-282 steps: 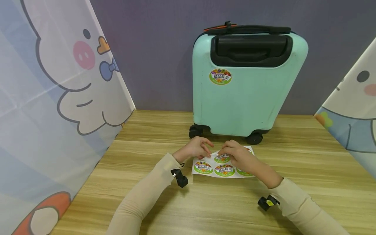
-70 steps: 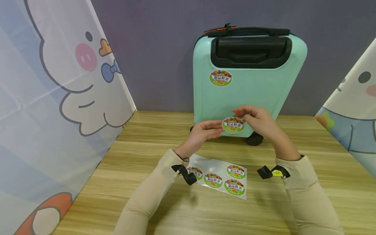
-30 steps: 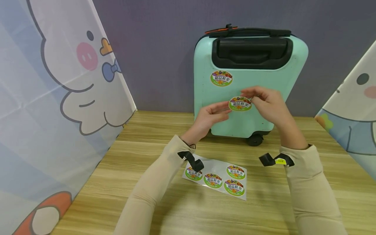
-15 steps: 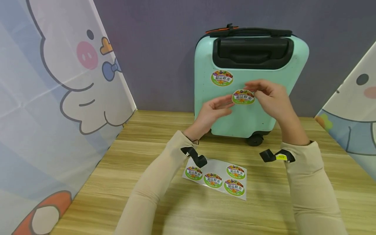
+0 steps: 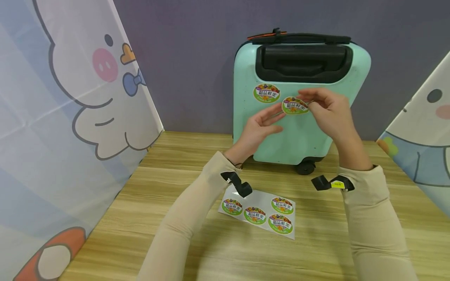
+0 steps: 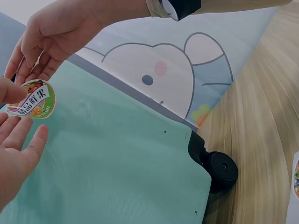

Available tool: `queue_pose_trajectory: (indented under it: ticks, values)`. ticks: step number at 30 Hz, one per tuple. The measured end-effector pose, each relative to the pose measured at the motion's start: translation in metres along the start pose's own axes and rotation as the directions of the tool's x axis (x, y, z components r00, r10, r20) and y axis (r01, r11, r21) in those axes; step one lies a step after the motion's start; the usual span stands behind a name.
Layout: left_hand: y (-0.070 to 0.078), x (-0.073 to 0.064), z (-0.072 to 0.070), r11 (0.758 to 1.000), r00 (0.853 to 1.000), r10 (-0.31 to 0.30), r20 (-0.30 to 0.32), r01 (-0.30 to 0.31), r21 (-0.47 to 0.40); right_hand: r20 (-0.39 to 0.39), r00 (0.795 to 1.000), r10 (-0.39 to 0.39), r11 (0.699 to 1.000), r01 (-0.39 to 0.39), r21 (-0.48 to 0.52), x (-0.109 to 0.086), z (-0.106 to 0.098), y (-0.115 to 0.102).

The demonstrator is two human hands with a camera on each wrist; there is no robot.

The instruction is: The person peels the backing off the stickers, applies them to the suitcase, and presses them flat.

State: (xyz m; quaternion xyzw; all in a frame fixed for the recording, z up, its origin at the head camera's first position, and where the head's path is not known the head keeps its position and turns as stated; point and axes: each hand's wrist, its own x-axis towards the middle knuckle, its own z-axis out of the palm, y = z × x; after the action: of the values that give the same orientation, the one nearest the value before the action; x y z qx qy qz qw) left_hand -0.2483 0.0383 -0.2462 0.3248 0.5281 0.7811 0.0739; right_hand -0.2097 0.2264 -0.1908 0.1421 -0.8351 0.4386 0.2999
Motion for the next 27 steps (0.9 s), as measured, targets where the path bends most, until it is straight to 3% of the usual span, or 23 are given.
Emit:
queue_pose_trajectory:
  ticks: [10,27]
  values:
    - [-0.001,0.008,0.004,1.0,1.0,0.013,0.013,-0.013,-0.02,-0.06,0.997,-0.045,0.999,0.045,-0.007,0.004,-0.001,-0.001]
    - [0.002,0.012,0.011,1.0,0.996,0.004,0.092,-0.004,-0.001,-0.115,0.984,-0.136,0.99,0.131,-0.057,0.007,0.002,0.004]
